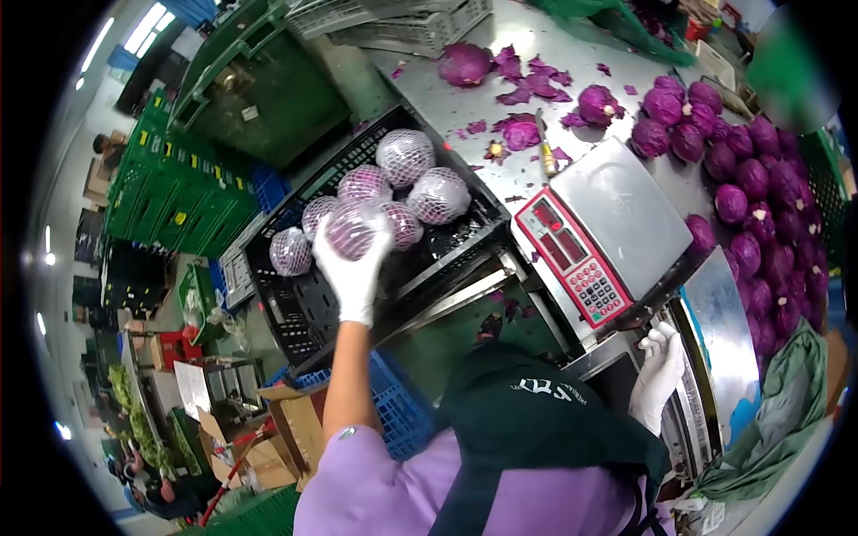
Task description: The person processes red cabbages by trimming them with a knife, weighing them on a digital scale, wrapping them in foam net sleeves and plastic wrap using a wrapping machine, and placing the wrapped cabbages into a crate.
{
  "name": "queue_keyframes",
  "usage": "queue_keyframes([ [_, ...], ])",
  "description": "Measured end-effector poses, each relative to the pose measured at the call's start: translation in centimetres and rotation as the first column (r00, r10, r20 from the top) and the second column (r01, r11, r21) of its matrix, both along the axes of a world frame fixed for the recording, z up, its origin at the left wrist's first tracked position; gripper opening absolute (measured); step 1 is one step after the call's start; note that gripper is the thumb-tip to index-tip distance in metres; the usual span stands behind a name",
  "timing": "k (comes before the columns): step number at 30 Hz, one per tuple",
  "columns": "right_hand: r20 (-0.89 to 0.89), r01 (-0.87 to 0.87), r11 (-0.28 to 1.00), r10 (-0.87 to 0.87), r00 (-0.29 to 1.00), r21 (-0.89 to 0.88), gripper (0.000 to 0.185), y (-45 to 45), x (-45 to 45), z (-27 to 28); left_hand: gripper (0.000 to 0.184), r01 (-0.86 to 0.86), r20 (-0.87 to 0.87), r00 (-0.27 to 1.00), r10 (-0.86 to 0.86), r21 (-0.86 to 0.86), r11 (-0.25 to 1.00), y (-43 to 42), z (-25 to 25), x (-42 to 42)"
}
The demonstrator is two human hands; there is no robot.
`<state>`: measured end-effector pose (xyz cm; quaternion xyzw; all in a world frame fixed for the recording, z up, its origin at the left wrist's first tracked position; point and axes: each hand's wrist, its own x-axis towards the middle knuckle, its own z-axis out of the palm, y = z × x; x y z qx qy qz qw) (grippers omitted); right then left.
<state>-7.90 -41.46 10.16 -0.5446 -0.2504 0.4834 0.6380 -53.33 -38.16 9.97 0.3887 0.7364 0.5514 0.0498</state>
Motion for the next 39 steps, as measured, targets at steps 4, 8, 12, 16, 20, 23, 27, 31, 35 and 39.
queue_keyframes([
  [4,-0.022,-0.074,0.997,0.074,0.997,-0.027,0.031,0.8,-2.3,0.3,0.096,-0.655,-0.149,0.756,0.638,-0.171,0.736,-6.0,-3.6,-10.3],
  [8,-0.003,-0.132,0.99,0.132,0.991,-0.051,0.03,1.3,-4.0,0.5,0.113,-0.663,-0.049,0.647,0.761,-0.531,0.529,-8.3,-7.6,-15.6],
  [12,0.015,-0.154,0.985,0.156,0.988,-0.074,0.03,1.5,-5.0,0.7,0.116,-0.424,0.04,0.756,0.654,-0.73,0.536,-7.7,-16.7,-18.7],
  [16,0.029,-0.123,0.99,0.125,0.992,-0.074,0.031,1.4,-5.0,1.1,0.113,-0.435,0.011,0.755,0.656,-0.74,0.513,-7.6,-16.8,-19.5],
  [20,0.146,-0.124,0.992,0.127,0.981,-0.029,0.029,0.5,-3.0,1.1,0.109,-0.615,-0.254,0.68,0.688,-0.71,0.345,-3.4,-13.1,-17.7],
  [23,0.079,-0.037,0.999,0.039,0.996,-0.028,0.027,-0.2,-1.5,1.6,0.091,-0.585,-0.385,0.807,0.447,-0.424,0.691,4.7,-9.2,-12.8],
  [27,0.075,0.051,0.997,-0.047,0.996,-0.05,0.029,-2.0,1.5,1.1,0.072,0.029,-0.486,0.873,-0.038,-0.026,0.999,19.9,-4.9,2.8],
  [31,0.147,0.227,0.966,-0.209,0.967,-0.125,0.028,-4.4,4.9,1.9,0.073,0.455,-0.42,0.808,-0.413,-0.002,0.891,30.2,-3.9,21.4],
  [35,0.196,0.431,0.897,-0.407,0.892,-0.098,0.029,-7.0,9.0,2.0,0.085,0.662,-0.22,0.699,-0.68,-0.16,0.732,37.8,-7.4,36.4],
  [39,0.193,0.587,0.806,-0.567,0.801,-0.067,0.03,-8.1,12.9,2.3,0.093,0.931,0.163,0.353,-0.921,-0.158,0.329,39.7,-8.1,51.5],
])
